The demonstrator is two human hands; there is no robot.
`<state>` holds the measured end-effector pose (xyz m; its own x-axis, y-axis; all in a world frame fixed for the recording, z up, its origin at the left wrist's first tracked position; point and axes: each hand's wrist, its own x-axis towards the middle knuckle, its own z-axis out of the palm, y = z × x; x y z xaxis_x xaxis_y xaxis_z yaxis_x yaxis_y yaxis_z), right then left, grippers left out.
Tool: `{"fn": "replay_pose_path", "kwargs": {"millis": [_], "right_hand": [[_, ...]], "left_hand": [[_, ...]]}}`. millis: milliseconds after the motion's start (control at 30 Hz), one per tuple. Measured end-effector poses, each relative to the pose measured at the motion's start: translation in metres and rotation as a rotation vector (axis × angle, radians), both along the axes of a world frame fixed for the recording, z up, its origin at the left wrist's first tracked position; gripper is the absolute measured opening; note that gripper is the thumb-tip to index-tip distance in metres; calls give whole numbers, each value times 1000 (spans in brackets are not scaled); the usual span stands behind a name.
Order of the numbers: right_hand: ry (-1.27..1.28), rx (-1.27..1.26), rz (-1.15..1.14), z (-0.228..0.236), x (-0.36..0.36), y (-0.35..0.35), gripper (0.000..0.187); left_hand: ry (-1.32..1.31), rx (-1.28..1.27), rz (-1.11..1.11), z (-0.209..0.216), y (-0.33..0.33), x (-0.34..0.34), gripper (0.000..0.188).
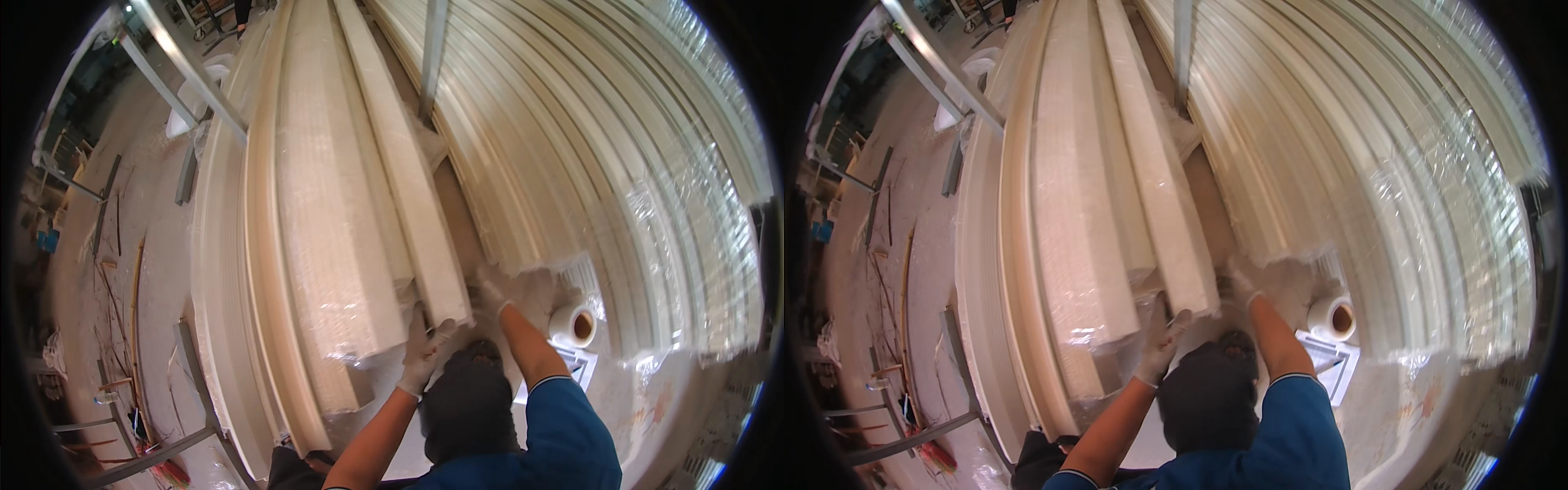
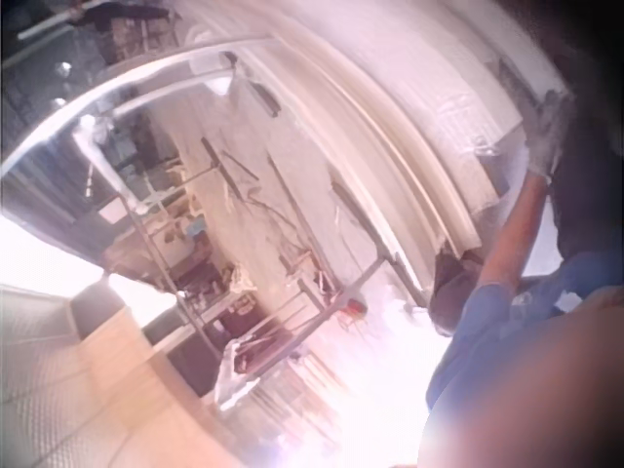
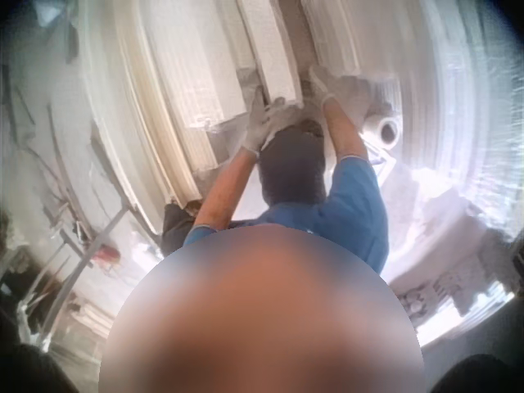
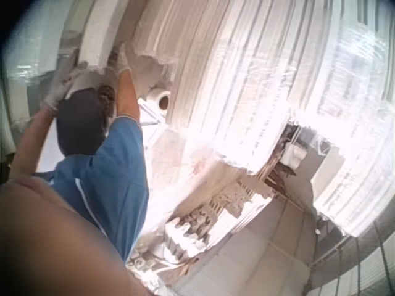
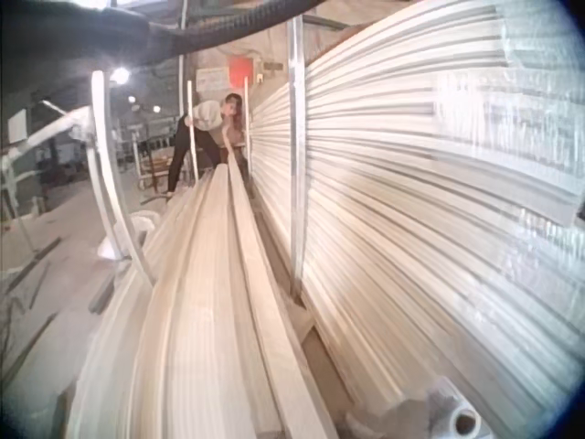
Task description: The person repeatedly picks up long, light-colored wooden profiles from a pile, wraps them in clear plastic film, and stacks them on a rack. The person handles the profiles one at a time, wrapping each before placing it in the stack.
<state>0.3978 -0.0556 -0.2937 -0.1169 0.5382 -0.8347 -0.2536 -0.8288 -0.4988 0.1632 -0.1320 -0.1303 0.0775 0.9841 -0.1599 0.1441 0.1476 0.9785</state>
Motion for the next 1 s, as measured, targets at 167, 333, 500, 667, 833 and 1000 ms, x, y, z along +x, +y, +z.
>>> {"fn": "replay_pose_path", "kwargs": {"millis": [167, 333, 500, 667, 833, 1000], "right_hand": [[89, 177, 48, 12, -34, 7, 81], [-184, 104, 137, 43, -40, 1, 66], [-450, 504, 31, 53, -52, -20, 70], [267, 258, -117, 36, -41, -14, 83], [372, 213, 74, 42, -33, -23, 91], [651, 214, 0, 45, -53, -25, 95]], "left_hand": [[29, 10, 42, 0, 32, 19, 69], [6, -37, 98, -6, 33, 33, 77], [-56, -6, -21, -17, 28, 29, 65], [216, 13, 181, -18, 25, 29, 64], [481, -124, 288, -10, 30, 34, 94], [397, -147, 319, -7, 36, 40, 96]]}}
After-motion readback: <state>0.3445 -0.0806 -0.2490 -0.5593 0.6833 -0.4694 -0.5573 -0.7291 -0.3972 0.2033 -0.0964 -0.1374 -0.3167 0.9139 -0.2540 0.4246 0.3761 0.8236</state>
